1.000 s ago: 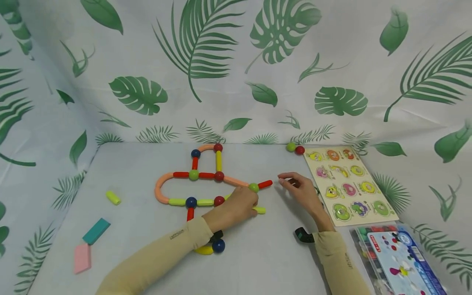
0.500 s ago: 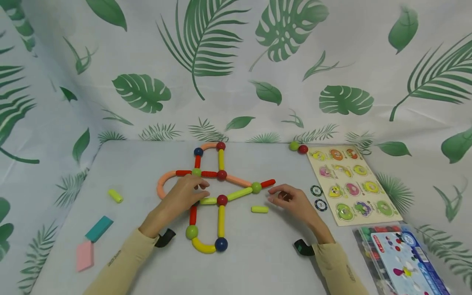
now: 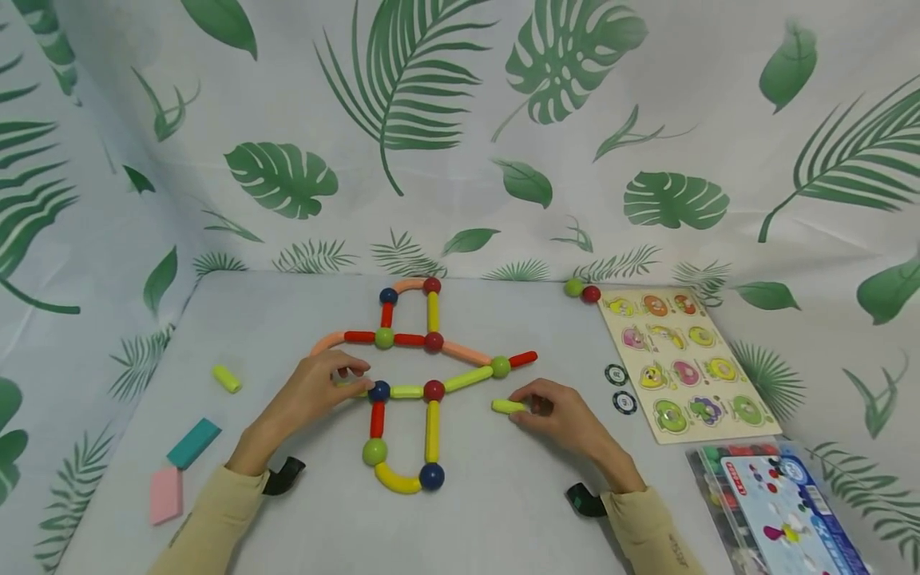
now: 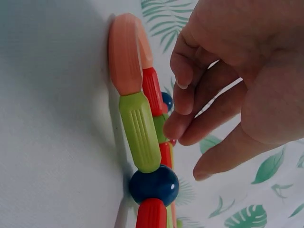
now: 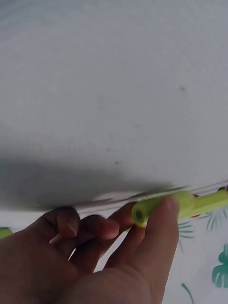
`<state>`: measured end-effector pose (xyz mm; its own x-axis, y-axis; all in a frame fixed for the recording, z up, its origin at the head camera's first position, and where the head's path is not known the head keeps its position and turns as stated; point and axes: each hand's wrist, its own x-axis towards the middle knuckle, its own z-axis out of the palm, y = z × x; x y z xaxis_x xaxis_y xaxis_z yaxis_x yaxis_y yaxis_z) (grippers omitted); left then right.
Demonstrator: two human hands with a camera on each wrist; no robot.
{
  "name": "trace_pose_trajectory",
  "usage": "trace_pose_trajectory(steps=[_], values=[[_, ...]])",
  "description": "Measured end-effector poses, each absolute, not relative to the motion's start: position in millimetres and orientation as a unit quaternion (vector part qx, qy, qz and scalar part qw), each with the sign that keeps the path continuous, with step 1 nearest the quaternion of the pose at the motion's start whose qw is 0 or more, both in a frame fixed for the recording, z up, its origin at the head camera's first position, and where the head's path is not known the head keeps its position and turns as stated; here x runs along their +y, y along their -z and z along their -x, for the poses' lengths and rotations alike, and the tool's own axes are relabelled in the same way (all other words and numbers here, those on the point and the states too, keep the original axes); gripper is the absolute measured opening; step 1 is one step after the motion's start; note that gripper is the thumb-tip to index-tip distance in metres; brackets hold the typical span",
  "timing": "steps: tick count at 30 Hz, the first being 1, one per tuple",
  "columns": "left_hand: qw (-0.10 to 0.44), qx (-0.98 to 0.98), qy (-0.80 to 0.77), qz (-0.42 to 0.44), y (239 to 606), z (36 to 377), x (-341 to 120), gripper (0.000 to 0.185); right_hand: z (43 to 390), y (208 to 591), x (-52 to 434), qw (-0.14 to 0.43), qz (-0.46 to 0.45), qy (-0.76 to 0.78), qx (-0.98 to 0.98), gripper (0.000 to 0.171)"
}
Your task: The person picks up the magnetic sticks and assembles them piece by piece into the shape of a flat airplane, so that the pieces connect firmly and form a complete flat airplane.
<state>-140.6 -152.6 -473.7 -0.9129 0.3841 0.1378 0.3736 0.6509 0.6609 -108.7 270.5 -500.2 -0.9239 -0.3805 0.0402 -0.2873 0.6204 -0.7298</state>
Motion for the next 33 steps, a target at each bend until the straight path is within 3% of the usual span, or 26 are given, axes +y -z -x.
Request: trace_pose_trajectory(steps=[8, 33], values=[[0.016, 0.904, -0.377, -0.201, 478, 136, -158, 0.031, 116, 506, 289, 0.042, 0.081, 0.413, 0.906, 0.024], [0.008, 0.906, -0.358, -0.227, 483, 138, -141, 0.031, 131, 502, 284, 0.041, 0.072, 0.417, 0.905, 0.025]])
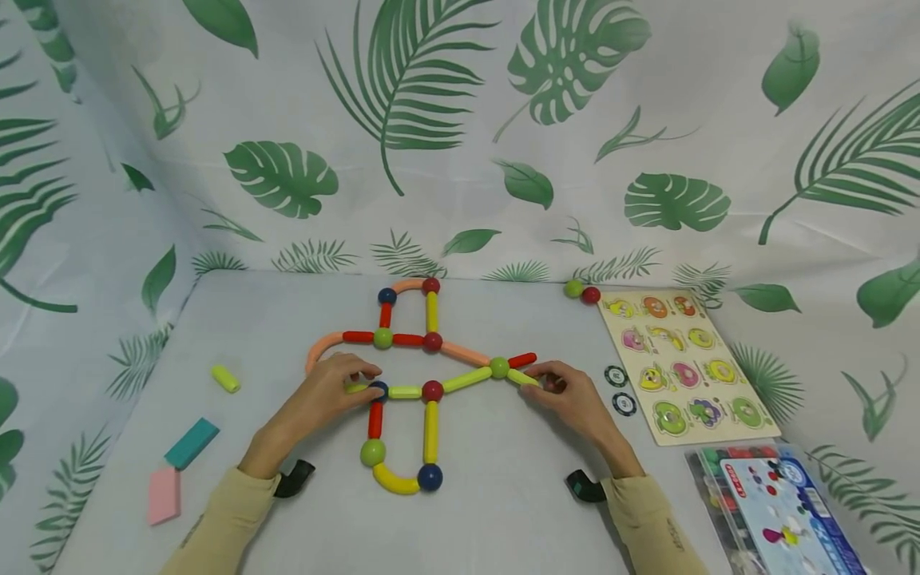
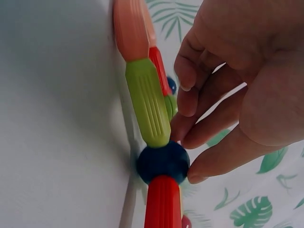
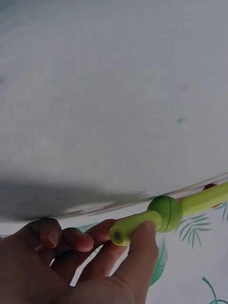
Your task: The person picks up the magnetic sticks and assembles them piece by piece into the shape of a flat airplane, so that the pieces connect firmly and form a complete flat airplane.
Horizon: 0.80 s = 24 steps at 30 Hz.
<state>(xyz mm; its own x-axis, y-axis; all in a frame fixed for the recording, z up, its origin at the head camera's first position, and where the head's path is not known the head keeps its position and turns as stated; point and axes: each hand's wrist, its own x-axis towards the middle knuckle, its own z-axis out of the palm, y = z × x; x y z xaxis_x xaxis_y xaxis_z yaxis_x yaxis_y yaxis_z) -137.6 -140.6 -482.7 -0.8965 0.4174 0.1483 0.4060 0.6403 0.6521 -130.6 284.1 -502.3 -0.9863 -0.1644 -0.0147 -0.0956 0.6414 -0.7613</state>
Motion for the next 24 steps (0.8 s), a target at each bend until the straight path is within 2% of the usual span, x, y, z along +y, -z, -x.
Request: trace_pose_trajectory(steps=[7, 19, 24], values=[[0.003, 0.901, -0.366, -0.232, 481, 137, -133, 0.031, 147, 488, 297, 0.017, 0.059, 0.408, 0.911, 0.03], [0.006, 0.899, -0.373, -0.23, 480, 136, -135, 0.031, 228, 470, 363, -0.054, -0.074, 0.436, 0.895, 0.054], [0.009, 0.899, -0.371, -0.233, 481, 135, -135, 0.032, 249, 472, 383, -0.04, -0.122, 0.434, 0.892, 0.061]])
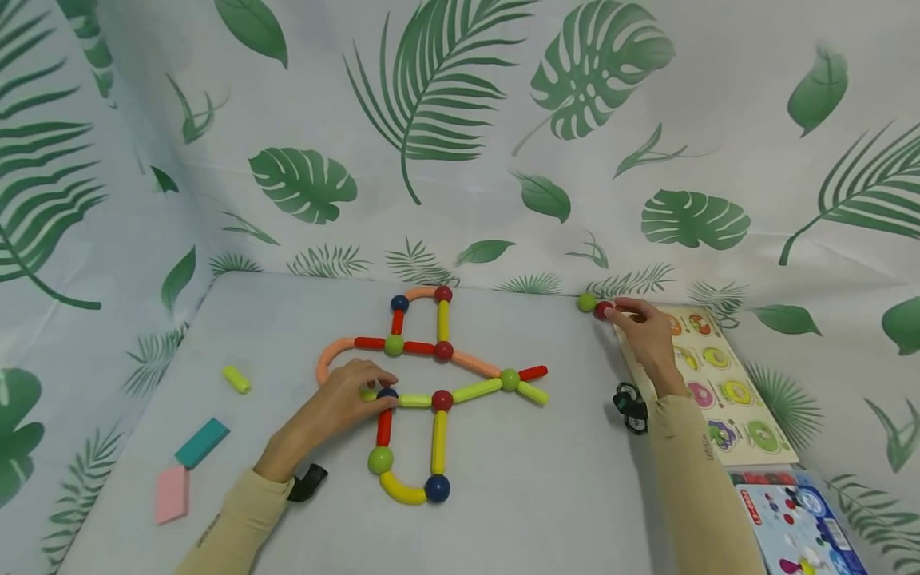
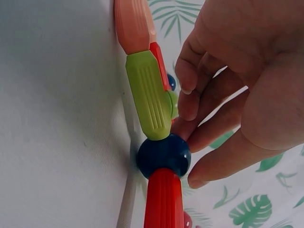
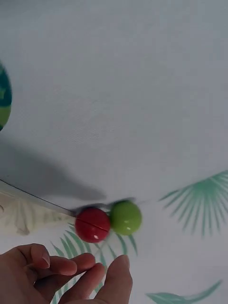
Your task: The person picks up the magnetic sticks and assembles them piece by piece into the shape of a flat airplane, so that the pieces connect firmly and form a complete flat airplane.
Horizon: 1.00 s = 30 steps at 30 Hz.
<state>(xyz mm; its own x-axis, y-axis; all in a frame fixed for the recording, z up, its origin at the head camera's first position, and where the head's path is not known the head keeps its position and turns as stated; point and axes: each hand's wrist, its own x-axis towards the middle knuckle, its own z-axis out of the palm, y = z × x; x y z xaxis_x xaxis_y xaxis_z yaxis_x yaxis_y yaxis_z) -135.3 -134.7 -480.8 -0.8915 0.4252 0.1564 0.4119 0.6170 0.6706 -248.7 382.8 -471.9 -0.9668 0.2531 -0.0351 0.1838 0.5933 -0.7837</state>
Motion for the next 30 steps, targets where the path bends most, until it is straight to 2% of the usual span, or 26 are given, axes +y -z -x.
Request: trace_pose_trajectory(steps=[7, 17, 25, 30], values=[[0.02, 0.901, -0.367, -0.23, 483, 135, -133, 0.033, 261, 480, 395, -0.018, 0.146, -0.42, -0.895, 0.066], [0.024, 0.903, -0.364, -0.227, 486, 138, -135, 0.034, 273, 487, 391, -0.017, 0.122, -0.395, -0.911, 0.064], [0.024, 0.902, -0.365, -0.229, 486, 137, -134, 0.034, 247, 479, 391, -0.015, 0.105, -0.395, -0.912, 0.066], [0.017, 0.901, -0.366, -0.234, 485, 137, -136, 0.033, 220, 477, 377, -0.027, 0.04, -0.392, -0.919, 0.056]])
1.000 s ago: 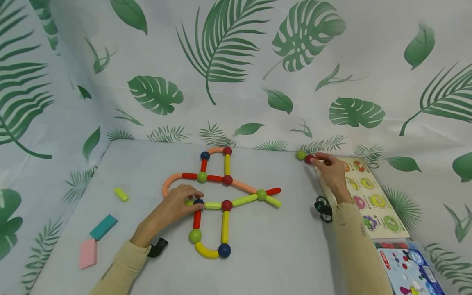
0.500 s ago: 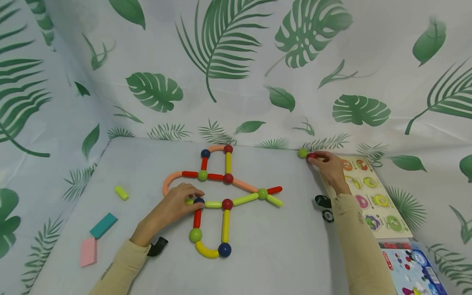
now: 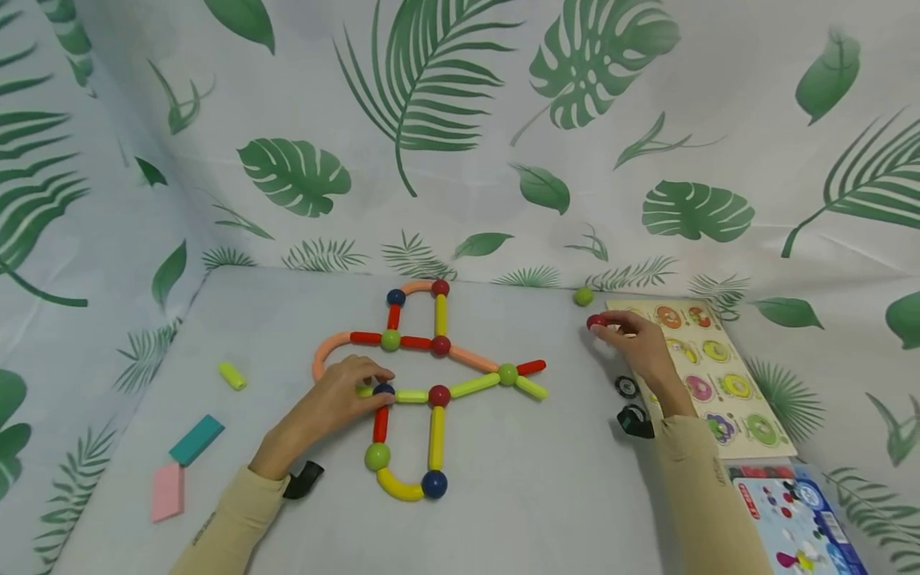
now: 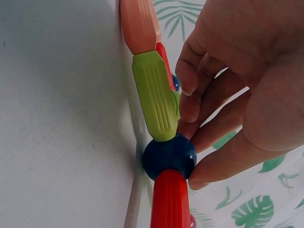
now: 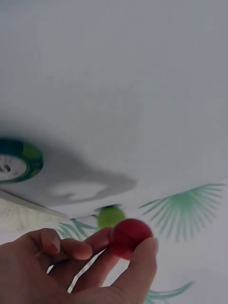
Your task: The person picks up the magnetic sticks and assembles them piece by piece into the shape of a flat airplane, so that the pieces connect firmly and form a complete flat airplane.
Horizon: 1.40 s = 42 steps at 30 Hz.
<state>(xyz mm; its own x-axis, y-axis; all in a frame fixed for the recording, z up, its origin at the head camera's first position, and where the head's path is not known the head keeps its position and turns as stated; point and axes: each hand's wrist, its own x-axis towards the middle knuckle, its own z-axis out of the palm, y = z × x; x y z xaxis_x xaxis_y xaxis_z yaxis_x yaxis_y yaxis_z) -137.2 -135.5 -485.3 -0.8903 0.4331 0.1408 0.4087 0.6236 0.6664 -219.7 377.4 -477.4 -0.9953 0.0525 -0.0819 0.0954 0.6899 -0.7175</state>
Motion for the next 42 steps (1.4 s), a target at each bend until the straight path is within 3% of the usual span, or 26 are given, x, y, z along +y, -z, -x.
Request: trace_pose_trajectory(steps=[10, 24, 34, 42], values=[[0.024, 0.901, -0.368, -0.229, 483, 136, -135, 0.033, 185, 487, 343, 0.081, 0.059, 0.383, 0.918, 0.043], [0.021, 0.901, -0.364, -0.234, 484, 138, -135, 0.034, 177, 495, 325, 0.076, 0.078, 0.385, 0.916, 0.043], [0.015, 0.899, -0.368, -0.238, 485, 139, -138, 0.033, 204, 482, 335, 0.053, 0.052, 0.393, 0.917, 0.047], [0.026, 0.898, -0.373, -0.233, 485, 138, -136, 0.033, 245, 473, 353, -0.025, -0.074, 0.426, 0.901, 0.055]])
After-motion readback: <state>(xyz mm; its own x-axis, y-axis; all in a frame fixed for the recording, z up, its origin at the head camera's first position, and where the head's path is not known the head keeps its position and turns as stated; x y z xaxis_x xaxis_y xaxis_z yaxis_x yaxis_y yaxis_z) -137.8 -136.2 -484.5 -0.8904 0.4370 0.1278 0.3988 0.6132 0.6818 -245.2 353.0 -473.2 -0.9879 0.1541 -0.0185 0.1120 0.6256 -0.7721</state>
